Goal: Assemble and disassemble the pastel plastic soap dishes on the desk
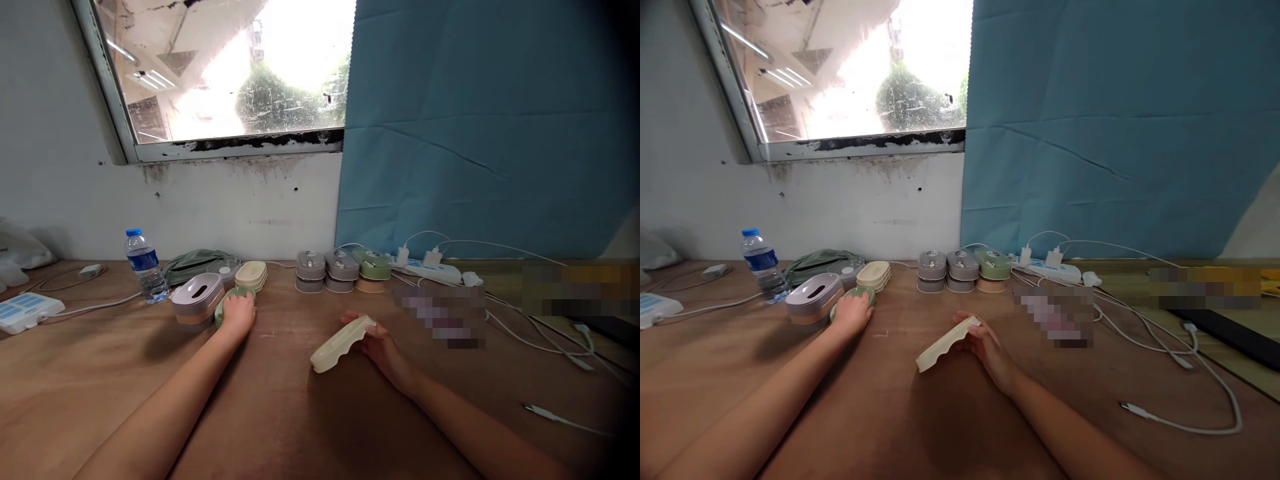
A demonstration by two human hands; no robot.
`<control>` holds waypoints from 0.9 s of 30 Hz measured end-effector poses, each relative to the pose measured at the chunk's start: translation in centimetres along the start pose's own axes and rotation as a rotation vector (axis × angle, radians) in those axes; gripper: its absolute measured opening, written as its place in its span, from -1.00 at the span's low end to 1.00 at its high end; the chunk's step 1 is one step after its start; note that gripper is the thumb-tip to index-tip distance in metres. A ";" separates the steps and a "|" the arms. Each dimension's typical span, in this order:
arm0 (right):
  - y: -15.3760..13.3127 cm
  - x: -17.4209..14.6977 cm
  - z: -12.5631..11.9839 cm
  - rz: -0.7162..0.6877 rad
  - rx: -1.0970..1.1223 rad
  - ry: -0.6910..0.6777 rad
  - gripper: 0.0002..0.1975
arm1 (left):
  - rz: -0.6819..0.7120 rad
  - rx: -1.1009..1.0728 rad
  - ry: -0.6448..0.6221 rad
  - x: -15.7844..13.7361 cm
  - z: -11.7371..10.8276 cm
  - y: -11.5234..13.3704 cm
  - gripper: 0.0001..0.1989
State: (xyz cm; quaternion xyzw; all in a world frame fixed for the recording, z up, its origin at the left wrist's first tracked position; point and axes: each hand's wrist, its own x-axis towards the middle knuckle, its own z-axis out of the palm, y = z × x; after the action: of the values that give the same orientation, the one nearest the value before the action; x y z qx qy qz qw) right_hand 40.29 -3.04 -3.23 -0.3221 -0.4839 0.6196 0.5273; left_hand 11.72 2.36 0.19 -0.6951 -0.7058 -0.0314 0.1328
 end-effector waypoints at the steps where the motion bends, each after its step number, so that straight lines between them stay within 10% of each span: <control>1: 0.0 0.0 0.0 -0.002 0.004 -0.001 -0.66 | 0.007 -0.011 0.009 0.0 -0.1 0.0 -0.71; 5: -0.3 -0.2 0.4 -0.005 0.020 0.030 -0.68 | 0.120 -0.074 0.078 -0.8 -1.4 1.2 -0.74; 12: -0.5 -0.2 0.8 0.009 0.117 0.121 -0.74 | 0.997 -0.793 -0.045 -4.8 -5.4 5.1 -0.71; 27: -0.6 0.4 0.5 0.057 0.279 0.188 -0.79 | 0.739 -1.364 -0.288 -4.8 -5.0 5.6 -0.65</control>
State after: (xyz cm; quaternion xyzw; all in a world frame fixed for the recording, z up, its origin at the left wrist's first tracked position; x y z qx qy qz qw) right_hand 39.97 -2.83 -2.42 -0.3162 -0.3324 0.6627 0.5919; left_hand 17.93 -3.26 3.11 -0.8100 -0.2640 -0.3208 -0.4139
